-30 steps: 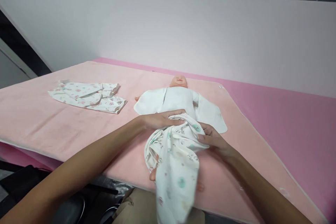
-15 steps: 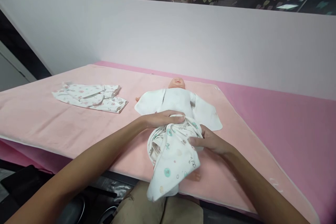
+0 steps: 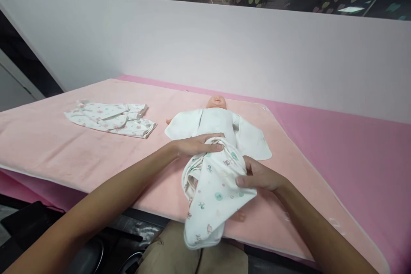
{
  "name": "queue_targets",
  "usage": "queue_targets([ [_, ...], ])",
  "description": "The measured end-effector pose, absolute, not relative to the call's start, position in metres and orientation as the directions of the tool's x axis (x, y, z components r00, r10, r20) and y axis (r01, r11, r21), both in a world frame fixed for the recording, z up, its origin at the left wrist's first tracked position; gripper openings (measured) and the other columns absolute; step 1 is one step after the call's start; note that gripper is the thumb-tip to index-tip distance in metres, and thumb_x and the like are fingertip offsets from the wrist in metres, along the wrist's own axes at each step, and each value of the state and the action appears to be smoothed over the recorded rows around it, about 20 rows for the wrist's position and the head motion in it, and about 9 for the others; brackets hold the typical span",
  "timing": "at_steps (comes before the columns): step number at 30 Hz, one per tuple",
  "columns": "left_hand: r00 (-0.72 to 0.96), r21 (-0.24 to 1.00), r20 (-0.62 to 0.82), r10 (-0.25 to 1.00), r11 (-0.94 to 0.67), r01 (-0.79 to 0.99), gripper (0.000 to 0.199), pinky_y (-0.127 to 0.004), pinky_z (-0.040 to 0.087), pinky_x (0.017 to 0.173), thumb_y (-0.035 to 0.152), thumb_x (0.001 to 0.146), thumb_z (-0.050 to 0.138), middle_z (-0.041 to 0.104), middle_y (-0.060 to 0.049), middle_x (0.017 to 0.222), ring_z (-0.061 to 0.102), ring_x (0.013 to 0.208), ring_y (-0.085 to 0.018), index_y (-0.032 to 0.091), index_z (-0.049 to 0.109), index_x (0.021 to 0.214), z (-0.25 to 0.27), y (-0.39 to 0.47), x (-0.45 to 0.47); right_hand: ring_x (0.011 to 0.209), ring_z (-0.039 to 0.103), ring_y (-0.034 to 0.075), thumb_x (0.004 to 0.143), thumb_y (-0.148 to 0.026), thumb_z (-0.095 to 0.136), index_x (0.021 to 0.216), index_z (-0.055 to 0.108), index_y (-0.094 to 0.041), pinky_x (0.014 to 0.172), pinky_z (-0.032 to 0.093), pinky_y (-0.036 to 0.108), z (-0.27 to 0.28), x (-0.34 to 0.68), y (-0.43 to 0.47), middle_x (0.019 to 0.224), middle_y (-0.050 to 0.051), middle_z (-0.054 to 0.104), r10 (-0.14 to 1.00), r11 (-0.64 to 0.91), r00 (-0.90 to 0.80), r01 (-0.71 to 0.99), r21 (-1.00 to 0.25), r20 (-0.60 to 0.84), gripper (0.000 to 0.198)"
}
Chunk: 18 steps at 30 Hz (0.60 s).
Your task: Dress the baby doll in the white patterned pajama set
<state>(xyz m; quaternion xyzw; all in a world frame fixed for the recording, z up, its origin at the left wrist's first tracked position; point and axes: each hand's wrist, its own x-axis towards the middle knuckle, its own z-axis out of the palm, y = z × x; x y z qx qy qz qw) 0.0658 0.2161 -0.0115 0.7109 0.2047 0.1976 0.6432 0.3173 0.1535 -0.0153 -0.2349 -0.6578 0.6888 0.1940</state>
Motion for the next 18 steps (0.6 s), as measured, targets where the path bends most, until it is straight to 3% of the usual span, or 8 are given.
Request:
queue_targets([
  [4,0.889,0.996,-0.033,0.457,-0.064,0.070,0.050,-0.035,0.056,0.090,0.057,0.083,0.079,0.074,-0.010,0.113,0.070,0.106,-0.025,0.017,0.071,0.113,-0.016,0.220,0.061,0.091,0.073,0.023,0.089,-0.051,0.077,0.117,0.075,-0.015,0.083,0.057,0.032,-0.023,0.318,0.155,0.100,0.009,0.078,0.790,-0.066,-0.613,-0.123,-0.990,0.023,0.046],
  [6,0.923,0.992,-0.084,0.376,-0.057,0.114,0.053,-0.037,0.058,0.087,0.054,0.076,0.086,0.076,-0.009,0.109,0.071,0.103,-0.027,0.017,0.073,0.111,-0.018,0.222,0.057,0.092,0.073,0.024,0.092,-0.054,0.071,0.120,0.074,-0.015,0.086,0.056,0.035,-0.024,0.319,0.156,0.100,0.010,0.078,0.832,-0.085,-0.554,-0.163,-0.983,0.020,0.048],
  [8,0.925,0.990,-0.097,0.367,-0.064,0.129,0.057,-0.040,0.057,0.093,0.049,0.074,0.088,0.076,-0.009,0.112,0.070,0.110,-0.029,0.018,0.072,0.119,-0.019,0.222,0.054,0.091,0.073,0.024,0.095,-0.054,0.068,0.120,0.074,-0.015,0.087,0.056,0.035,-0.021,0.321,0.157,0.101,0.010,0.078,0.801,-0.104,-0.599,-0.092,-0.990,-0.028,0.047],
  [10,0.894,0.990,-0.054,0.445,-0.094,0.107,0.060,-0.042,0.054,0.102,0.048,0.080,0.084,0.074,-0.009,0.121,0.066,0.120,-0.029,0.020,0.067,0.130,-0.017,0.220,0.056,0.093,0.072,0.023,0.095,-0.054,0.070,0.119,0.074,-0.014,0.086,0.056,0.034,-0.017,0.322,0.156,0.104,0.010,0.078,0.716,-0.083,-0.693,0.034,-0.996,-0.083,0.047],
  [14,0.846,0.982,0.041,0.532,-0.176,0.063,0.051,-0.040,0.051,0.105,0.051,0.094,0.070,0.071,-0.010,0.128,0.064,0.124,-0.027,0.021,0.063,0.134,-0.009,0.211,0.065,0.104,0.071,0.026,0.079,-0.048,0.087,0.127,0.071,-0.017,0.084,0.058,0.034,-0.013,0.323,0.153,0.111,0.009,0.076,0.554,-0.013,-0.820,0.162,-0.987,-0.141,0.059],
  [18,0.901,0.979,0.032,0.433,-0.196,0.059,0.053,-0.039,0.054,0.100,0.055,0.089,0.073,0.071,-0.010,0.125,0.065,0.121,-0.028,0.020,0.067,0.129,-0.008,0.211,0.066,0.097,0.071,0.023,0.084,-0.051,0.083,0.124,0.071,-0.017,0.081,0.058,0.031,-0.019,0.324,0.155,0.105,0.008,0.077,0.661,0.015,-0.750,0.054,-0.998,-0.031,0.055],
])
